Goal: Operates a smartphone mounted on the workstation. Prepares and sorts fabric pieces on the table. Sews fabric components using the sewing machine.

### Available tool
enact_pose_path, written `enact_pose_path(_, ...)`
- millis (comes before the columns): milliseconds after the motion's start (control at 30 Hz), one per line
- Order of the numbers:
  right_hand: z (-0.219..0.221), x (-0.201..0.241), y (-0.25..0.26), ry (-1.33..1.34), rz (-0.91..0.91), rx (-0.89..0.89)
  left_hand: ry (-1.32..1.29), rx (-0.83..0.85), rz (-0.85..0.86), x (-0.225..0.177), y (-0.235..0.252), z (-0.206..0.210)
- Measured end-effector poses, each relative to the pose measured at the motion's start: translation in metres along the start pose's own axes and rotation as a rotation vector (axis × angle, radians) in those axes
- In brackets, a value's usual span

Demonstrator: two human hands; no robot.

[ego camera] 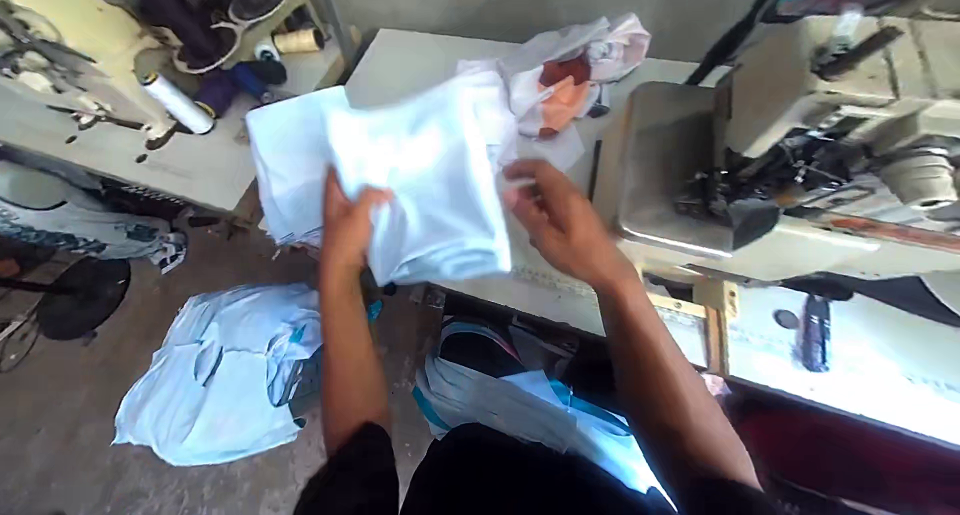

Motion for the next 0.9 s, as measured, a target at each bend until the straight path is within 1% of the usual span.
enact_pose_path(33,-0.006,0.0,-0.016,-0.013,-0.017,0.045,0.19,0.045,0.0,0.028,-0.011,0.014)
enact_pose_path(67,-0.008,-0.002,-0.033,-0.018,-0.036,0.076,0.345,0.076,0.041,0.044,-0.019,0.025)
enact_pose_path(100,-0.011,-0.004,-0.047,-0.015,-0.049,0.116,0.456,0.101,0.102,0.047,-0.023,0.03)
enact_pose_path(167,-0.016,-0.007,-0.076,0.013,-0.059,0.204,0.643,0.119,0.208,0.038,-0.03,0.024)
enact_pose_path(233,-0.021,-0.01,-0.096,0.088,-0.08,0.189,0.738,0.076,0.277,0.027,-0.031,0.014)
enact_pose_path(300,-0.025,-0.016,-0.11,0.188,-0.068,0.097,0.757,0.056,0.306,0.024,-0.031,0.014)
enact_pose_path(367,-0.027,-0.022,-0.123,0.233,-0.025,-0.007,0.75,0.027,0.334,0.029,-0.037,0.022)
enact_pose_path(467,-0.032,-0.031,-0.134,0.238,0.017,-0.106,0.715,-0.102,0.443,0.028,-0.043,0.032)
enact_pose_path(500,-0.033,-0.032,-0.137,0.241,0.025,-0.13,0.694,-0.137,0.466,0.022,-0.044,0.036)
enact_pose_path(567,-0.032,-0.03,-0.137,0.275,0.045,-0.184,0.608,-0.127,0.475,-0.002,-0.051,0.051)
enact_pose_path(633,-0.03,-0.023,-0.13,0.397,0.062,-0.232,0.431,-0.027,0.534,-0.027,-0.07,0.078)
enact_pose_path(667,-0.029,-0.02,-0.126,0.484,0.075,-0.233,0.338,0.069,0.577,-0.037,-0.084,0.095)
enact_pose_path(700,-0.028,-0.019,-0.121,0.548,0.105,-0.232,0.247,0.199,0.628,-0.044,-0.098,0.11)
enact_pose_path(733,-0.029,-0.019,-0.118,0.585,0.143,-0.237,0.161,0.385,0.662,-0.048,-0.109,0.121)
enact_pose_path(767,-0.03,-0.02,-0.117,0.584,0.182,-0.253,0.087,0.586,0.667,-0.047,-0.112,0.127)
enact_pose_path(800,-0.032,-0.023,-0.118,0.551,0.208,-0.269,0.035,0.721,0.66,-0.043,-0.109,0.128)
enact_pose_path(833,-0.033,-0.026,-0.121,0.495,0.22,-0.292,0.014,0.743,0.654,-0.035,-0.102,0.125)
enact_pose_path(867,-0.034,-0.03,-0.124,0.408,0.214,-0.323,0.047,0.664,0.647,-0.025,-0.093,0.119)
enact_pose_path(900,-0.033,-0.034,-0.129,0.319,0.197,-0.351,0.135,0.542,0.638,-0.014,-0.084,0.111)
Point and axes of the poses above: each hand's wrist, its own y-axis towards the middle knuckle, its own z-axis out of the palm, x = y × z, the point moved 1 cm from there along y, towards the middle knuckle, and after that the axes turned 5 degrees about -x, right-handed, at the moved point
